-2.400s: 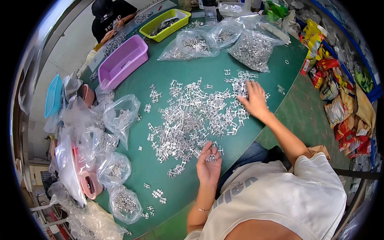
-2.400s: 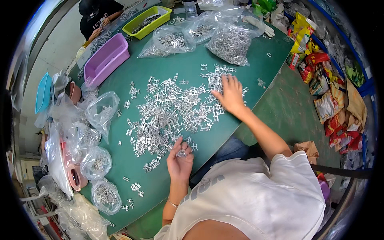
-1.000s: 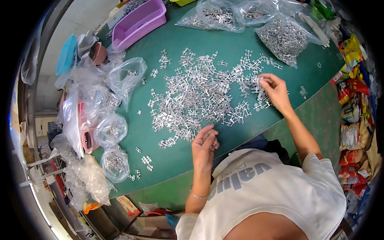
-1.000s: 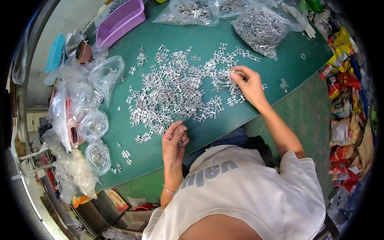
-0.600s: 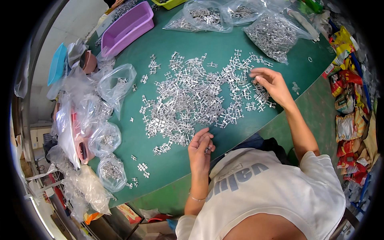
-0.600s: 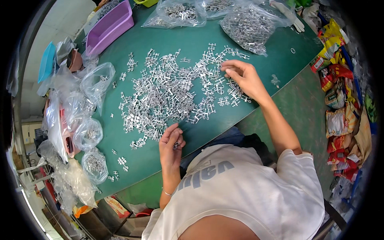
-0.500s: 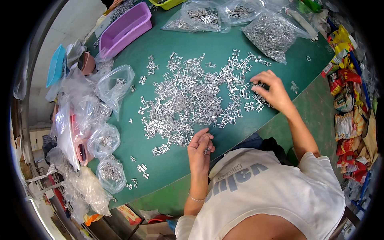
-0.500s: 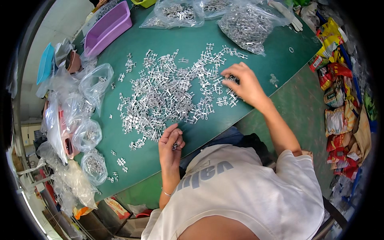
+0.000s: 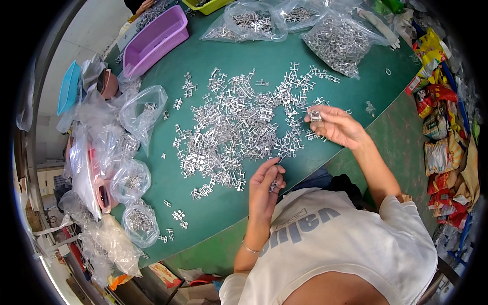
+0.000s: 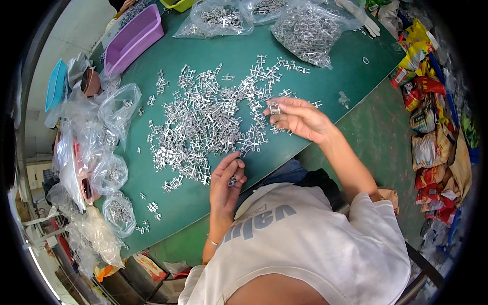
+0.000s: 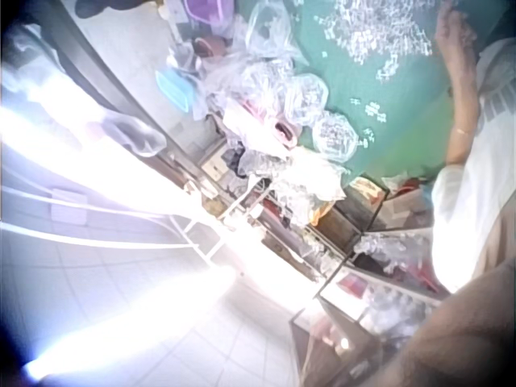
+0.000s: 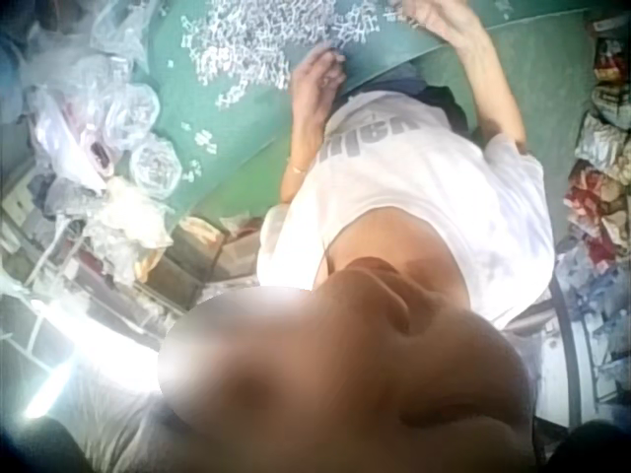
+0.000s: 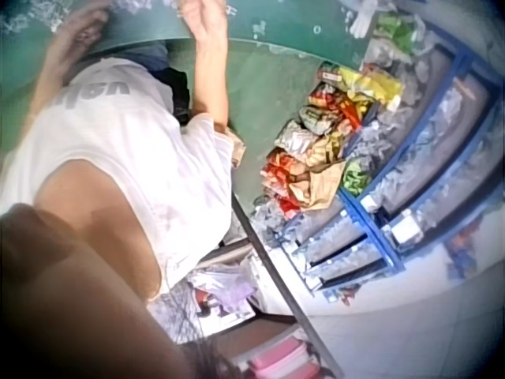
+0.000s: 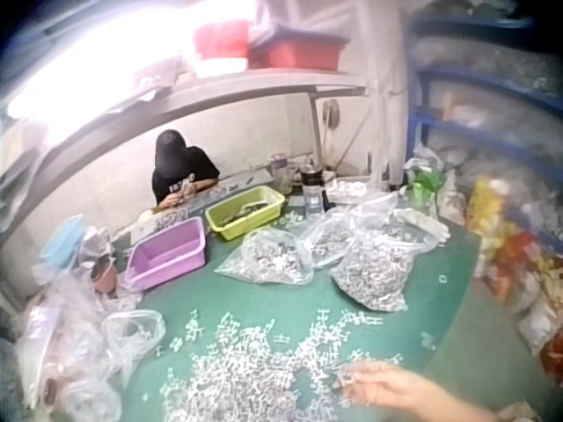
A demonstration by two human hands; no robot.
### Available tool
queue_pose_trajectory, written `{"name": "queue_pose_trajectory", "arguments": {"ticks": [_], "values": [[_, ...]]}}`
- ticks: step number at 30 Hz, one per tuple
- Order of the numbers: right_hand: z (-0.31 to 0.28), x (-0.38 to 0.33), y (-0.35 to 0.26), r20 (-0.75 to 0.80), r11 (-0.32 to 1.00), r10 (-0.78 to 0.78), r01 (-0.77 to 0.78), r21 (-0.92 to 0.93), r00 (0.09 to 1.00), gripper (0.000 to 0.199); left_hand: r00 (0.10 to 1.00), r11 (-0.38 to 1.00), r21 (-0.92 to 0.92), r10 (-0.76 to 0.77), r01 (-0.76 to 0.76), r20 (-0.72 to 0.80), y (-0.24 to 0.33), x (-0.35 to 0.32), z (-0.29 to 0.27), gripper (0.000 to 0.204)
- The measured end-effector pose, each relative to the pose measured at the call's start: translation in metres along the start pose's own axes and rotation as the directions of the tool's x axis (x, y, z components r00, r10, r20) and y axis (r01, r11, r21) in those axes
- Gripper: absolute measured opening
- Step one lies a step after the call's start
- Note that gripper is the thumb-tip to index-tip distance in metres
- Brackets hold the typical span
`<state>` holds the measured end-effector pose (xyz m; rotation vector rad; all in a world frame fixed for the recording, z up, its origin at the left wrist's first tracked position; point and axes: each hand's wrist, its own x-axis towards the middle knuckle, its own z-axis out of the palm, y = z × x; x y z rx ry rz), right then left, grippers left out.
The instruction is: The person sorts small metal components on a green table by hand, picking them from a pile and placing them into different plastic bags and containers.
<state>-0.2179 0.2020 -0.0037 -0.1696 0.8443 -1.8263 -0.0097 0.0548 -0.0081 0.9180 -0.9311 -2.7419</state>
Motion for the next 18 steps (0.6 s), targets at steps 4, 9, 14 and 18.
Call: {"name": "queue_pose_trajectory", "arguments": {"ticks": [4,9,14,18], "values": [[0.015,-0.004,0.01,0.073,0.998,0.056,-0.057,0.008,0.996,0.031,0.998,0.998,0.024,-0.065,0.065,0.006,-0.002,0.002,0.011,0.033],[0.057,-0.021,0.025,0.124,0.372,-0.104,0.154,-0.915,0.987,0.019,0.978,0.948,-0.256,-0.161,0.19,0.131,-0.006,0.01,0.024,0.039],[0.036,-0.004,0.013,0.187,-0.115,-0.63,0.148,-0.982,0.753,0.015,0.933,0.925,-0.273,-0.173,0.264,0.315,-0.022,0.016,-0.001,0.028],[0.025,0.019,0.029,0.339,-0.43,-0.54,0.094,-0.898,0.77,0.018,0.974,0.963,-0.147,-0.223,0.225,0.036,-0.014,0.008,0.021,0.024]]}}
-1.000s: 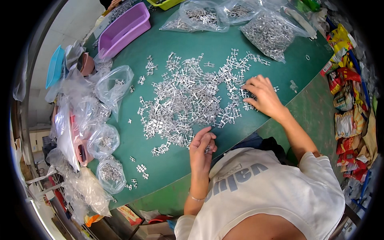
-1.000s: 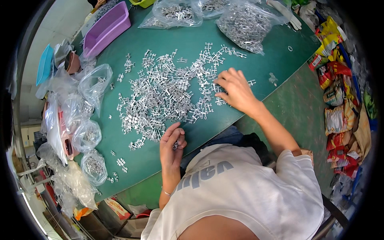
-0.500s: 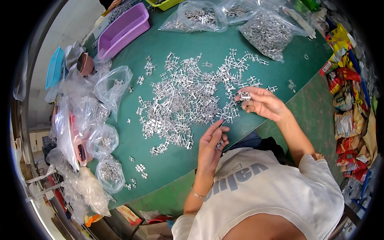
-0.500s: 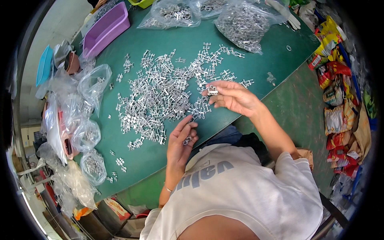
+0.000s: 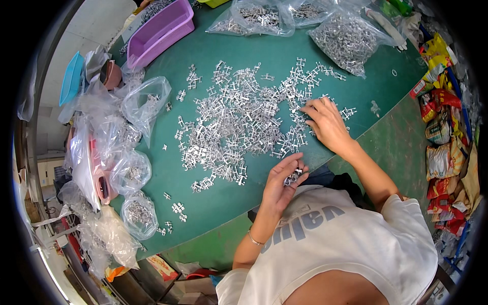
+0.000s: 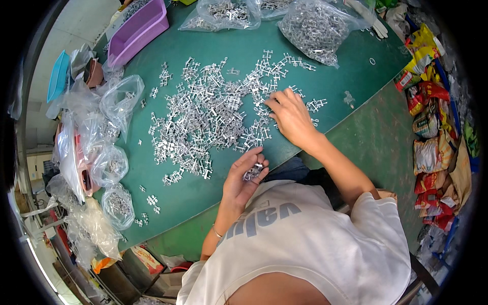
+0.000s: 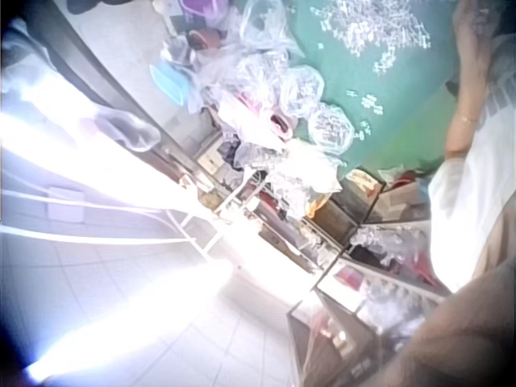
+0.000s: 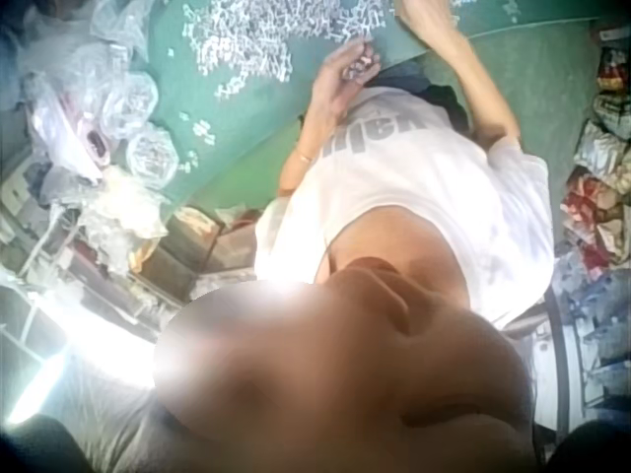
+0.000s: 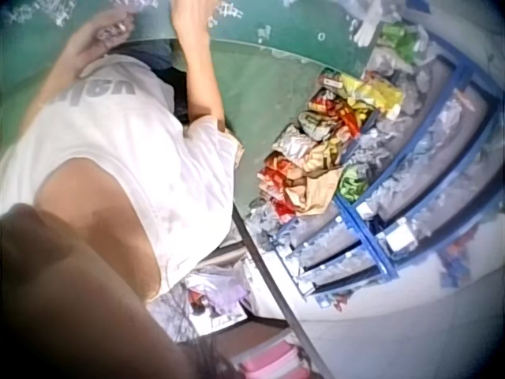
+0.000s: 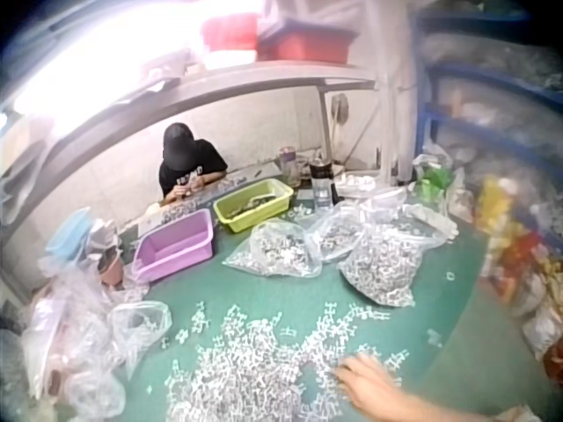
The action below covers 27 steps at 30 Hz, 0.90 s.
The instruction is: The person sorts small metal components on a green table by hand, picking them from a pile and placing them into different plastic bags and containers.
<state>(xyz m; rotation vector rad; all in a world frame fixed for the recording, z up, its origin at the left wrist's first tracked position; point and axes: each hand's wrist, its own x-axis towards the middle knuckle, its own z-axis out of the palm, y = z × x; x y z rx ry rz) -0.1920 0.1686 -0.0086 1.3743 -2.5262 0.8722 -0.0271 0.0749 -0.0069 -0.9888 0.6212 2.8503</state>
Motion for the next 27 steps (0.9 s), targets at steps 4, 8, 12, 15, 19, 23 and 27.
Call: {"name": "queue_pose_trajectory", "arguments": {"ticks": [4,8,12,15,19,23,27], "values": [[-0.006,0.001,0.013,-0.05,1.0,0.024,-0.024,-0.01,0.998,0.012,0.999,0.999,0.031,0.009,-0.008,-0.04,0.002,-0.004,0.004,0.027],[-0.013,-0.002,0.007,-0.013,0.991,-0.074,0.075,0.114,0.997,0.015,0.999,0.995,-0.102,-0.001,0.006,0.05,0.0,-0.002,-0.009,0.027],[-0.002,-0.005,0.003,0.113,0.986,-0.127,0.112,0.126,0.985,0.016,0.998,0.978,-0.208,0.021,-0.008,0.057,-0.001,-0.002,-0.015,0.023],[-0.011,-0.003,0.012,0.031,1.0,-0.024,0.024,-0.006,0.999,0.018,0.998,0.97,-0.238,0.055,-0.055,-0.004,0.001,-0.009,-0.011,0.021],[-0.001,0.011,-0.018,-0.019,1.0,0.018,-0.018,-0.004,1.0,0.031,0.993,0.976,-0.193,0.091,-0.105,-0.082,0.005,-0.014,-0.015,0.019],[0.032,0.049,-0.059,0.099,0.962,-0.223,0.203,0.186,0.97,0.056,0.996,0.979,-0.188,0.084,-0.082,0.002,0.009,-0.016,-0.025,0.016],[0.069,0.067,-0.067,0.24,0.925,-0.366,0.324,0.198,0.899,0.059,0.965,0.968,0.028,0.252,-0.251,-0.074,0.019,-0.019,-0.029,0.019]]}}
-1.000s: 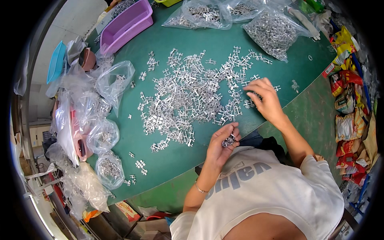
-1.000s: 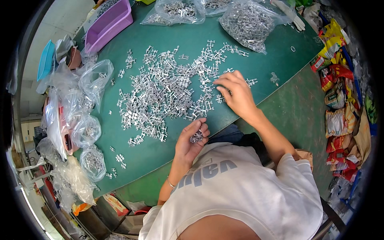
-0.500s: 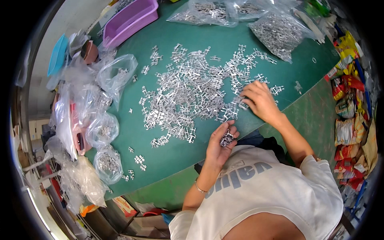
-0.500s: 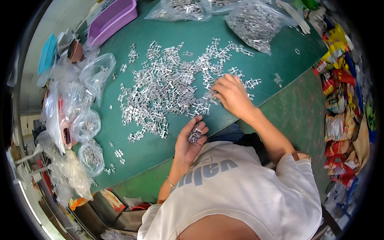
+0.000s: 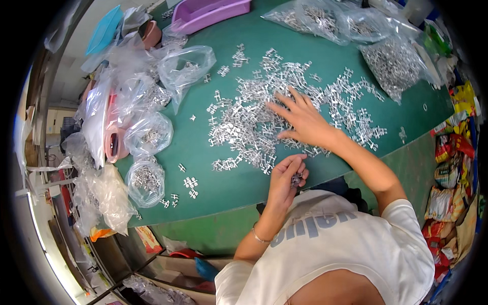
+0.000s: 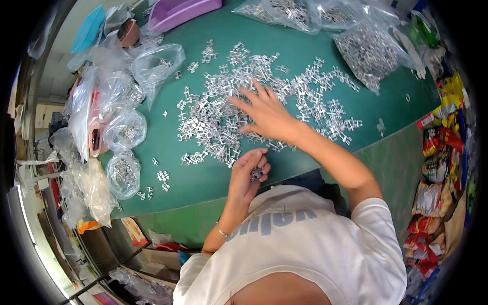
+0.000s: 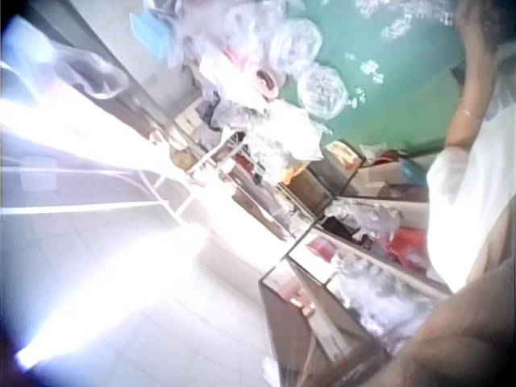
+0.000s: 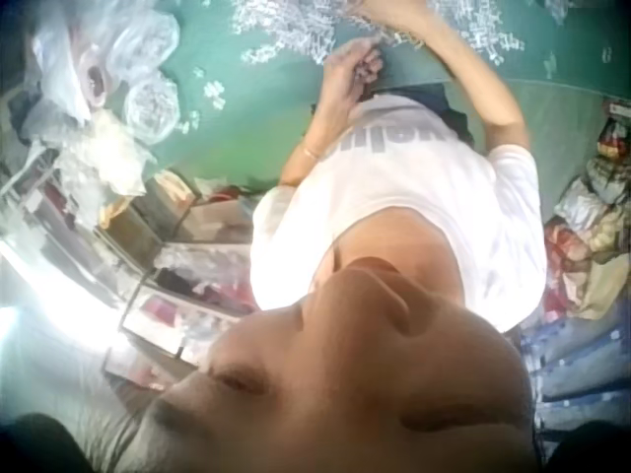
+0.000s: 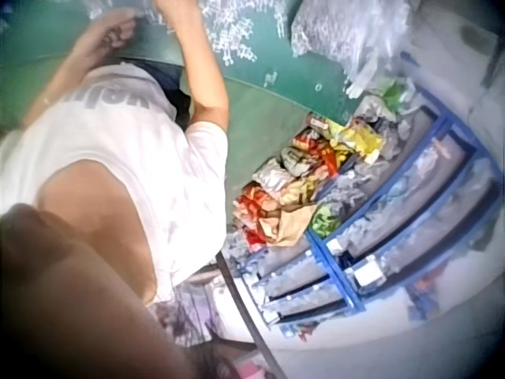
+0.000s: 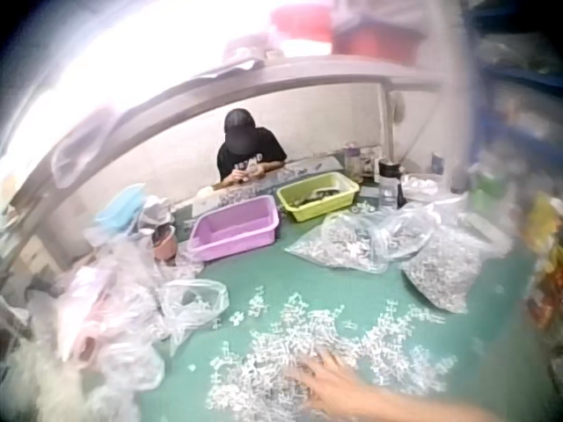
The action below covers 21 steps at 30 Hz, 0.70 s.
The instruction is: The person sorts small metal components on a green table by hand, picking them from a pile and placing them into different plastic bags and containers.
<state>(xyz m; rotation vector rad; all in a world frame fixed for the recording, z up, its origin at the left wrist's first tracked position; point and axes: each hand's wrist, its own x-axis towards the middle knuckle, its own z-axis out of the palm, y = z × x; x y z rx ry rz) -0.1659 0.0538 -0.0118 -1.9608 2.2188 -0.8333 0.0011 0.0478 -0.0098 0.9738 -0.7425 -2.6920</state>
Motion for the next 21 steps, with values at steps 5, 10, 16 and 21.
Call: {"name": "queue_pose_trajectory", "arguments": {"ticks": [5,10,16,21], "values": [[-0.034,-0.027,0.021,0.16,0.996,-0.086,0.081,0.042,0.983,0.044,0.692,0.186,0.894,0.701,-0.409,0.171,0.064,0.005,-0.024,0.018],[-0.037,0.005,0.008,0.015,0.998,-0.036,0.035,0.054,0.999,0.039,0.624,-0.396,0.908,0.677,-0.137,0.389,0.12,0.051,-0.028,0.024],[-0.015,0.019,0.014,0.046,0.981,-0.194,0.194,0.007,0.98,0.033,0.737,-0.497,0.855,0.523,-0.146,0.429,0.131,0.071,-0.024,0.028],[-0.042,-0.008,0.031,0.003,0.998,0.034,-0.034,0.05,0.999,0.015,0.701,-0.3,0.939,0.632,-0.17,0.329,0.121,0.043,-0.024,0.031]]}}
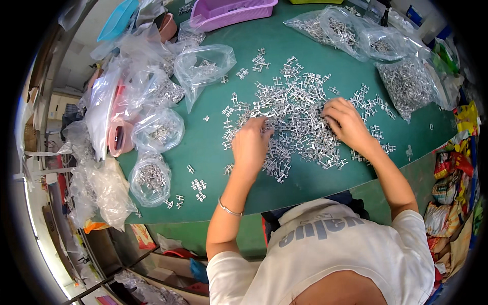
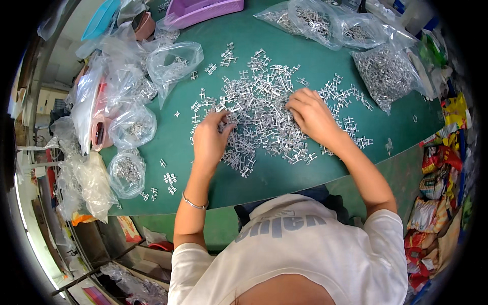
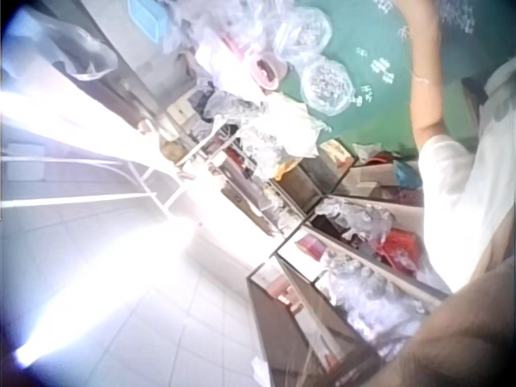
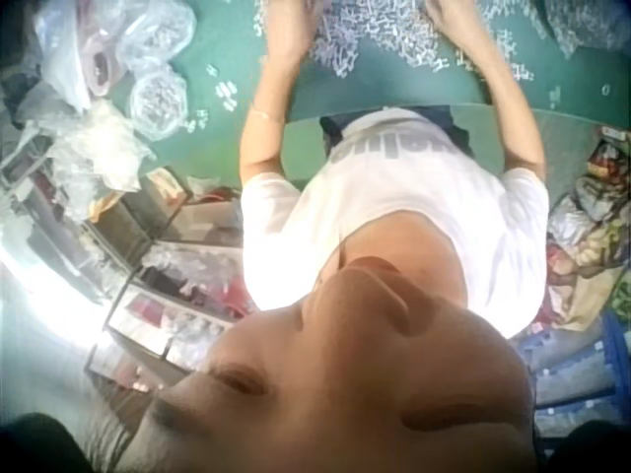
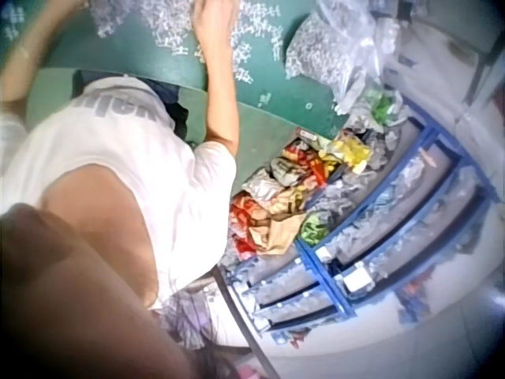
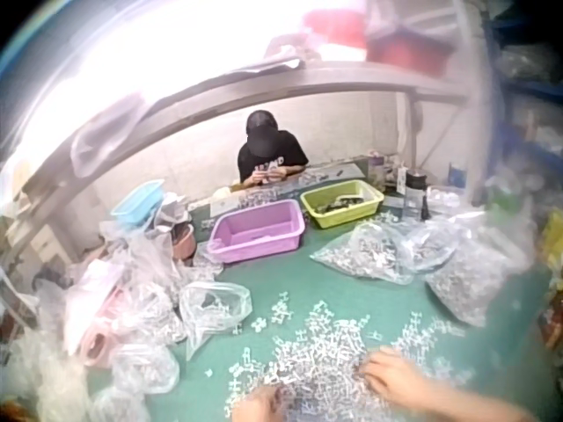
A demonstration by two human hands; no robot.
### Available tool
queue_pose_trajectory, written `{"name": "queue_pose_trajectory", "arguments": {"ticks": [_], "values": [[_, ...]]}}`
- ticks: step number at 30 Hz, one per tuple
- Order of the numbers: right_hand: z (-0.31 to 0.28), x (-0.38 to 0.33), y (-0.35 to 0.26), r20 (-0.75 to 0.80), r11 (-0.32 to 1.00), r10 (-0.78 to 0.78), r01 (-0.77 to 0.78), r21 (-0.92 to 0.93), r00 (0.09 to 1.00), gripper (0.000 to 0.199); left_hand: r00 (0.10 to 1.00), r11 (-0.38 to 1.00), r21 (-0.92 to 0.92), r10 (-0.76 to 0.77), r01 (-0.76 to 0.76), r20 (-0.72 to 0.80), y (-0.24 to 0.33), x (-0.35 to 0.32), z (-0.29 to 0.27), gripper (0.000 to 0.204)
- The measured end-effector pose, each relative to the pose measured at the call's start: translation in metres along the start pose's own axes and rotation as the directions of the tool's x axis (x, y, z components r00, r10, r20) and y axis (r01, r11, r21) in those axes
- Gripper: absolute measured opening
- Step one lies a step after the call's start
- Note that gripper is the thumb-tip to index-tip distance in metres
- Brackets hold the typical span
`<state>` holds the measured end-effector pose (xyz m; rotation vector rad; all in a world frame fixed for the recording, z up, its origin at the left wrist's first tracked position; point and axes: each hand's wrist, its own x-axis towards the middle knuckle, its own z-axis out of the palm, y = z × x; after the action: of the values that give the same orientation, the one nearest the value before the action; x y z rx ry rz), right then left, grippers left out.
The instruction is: The person sorts small metal components on a green table by hand, picking them from a pile and placing them into different plastic bags and containers.
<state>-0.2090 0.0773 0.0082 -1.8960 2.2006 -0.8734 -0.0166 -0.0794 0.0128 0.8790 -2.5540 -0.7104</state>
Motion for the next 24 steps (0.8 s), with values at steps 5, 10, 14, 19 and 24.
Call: {"name": "queue_pose_trajectory", "arguments": {"ticks": [5,10,14,19,24], "values": [[0.002,-0.003,-0.028,-0.061,0.973,0.055,-0.04,0.225,0.997,0.012,0.991,0.828,-0.55,-0.053,0.113,0.123,0.002,-0.015,-0.009,0.028],[0.014,-0.013,-0.055,0.213,0.611,0.208,-0.297,0.733,0.955,0.019,0.794,-0.617,-0.719,-0.239,0.321,0.559,-0.002,-0.034,-0.007,0.042],[0.026,-0.008,-0.071,0.053,0.682,0.206,-0.182,0.709,0.977,0.018,0.69,-0.708,-0.652,-0.328,0.272,0.645,0.034,-0.034,-0.01,0.032],[0.029,0.041,-0.019,-0.151,0.948,0.18,-0.13,0.291,0.972,0.014,0.781,-0.263,-0.851,-0.342,0.455,0.523,0.0,-0.037,0.001,0.024],[0.06,0.103,0.024,-0.08,0.997,-0.068,0.065,-0.041,0.995,0.022,0.996,0.931,-0.364,-0.047,0.017,-0.074,-0.039,0.048,0.006,0.022]]}}
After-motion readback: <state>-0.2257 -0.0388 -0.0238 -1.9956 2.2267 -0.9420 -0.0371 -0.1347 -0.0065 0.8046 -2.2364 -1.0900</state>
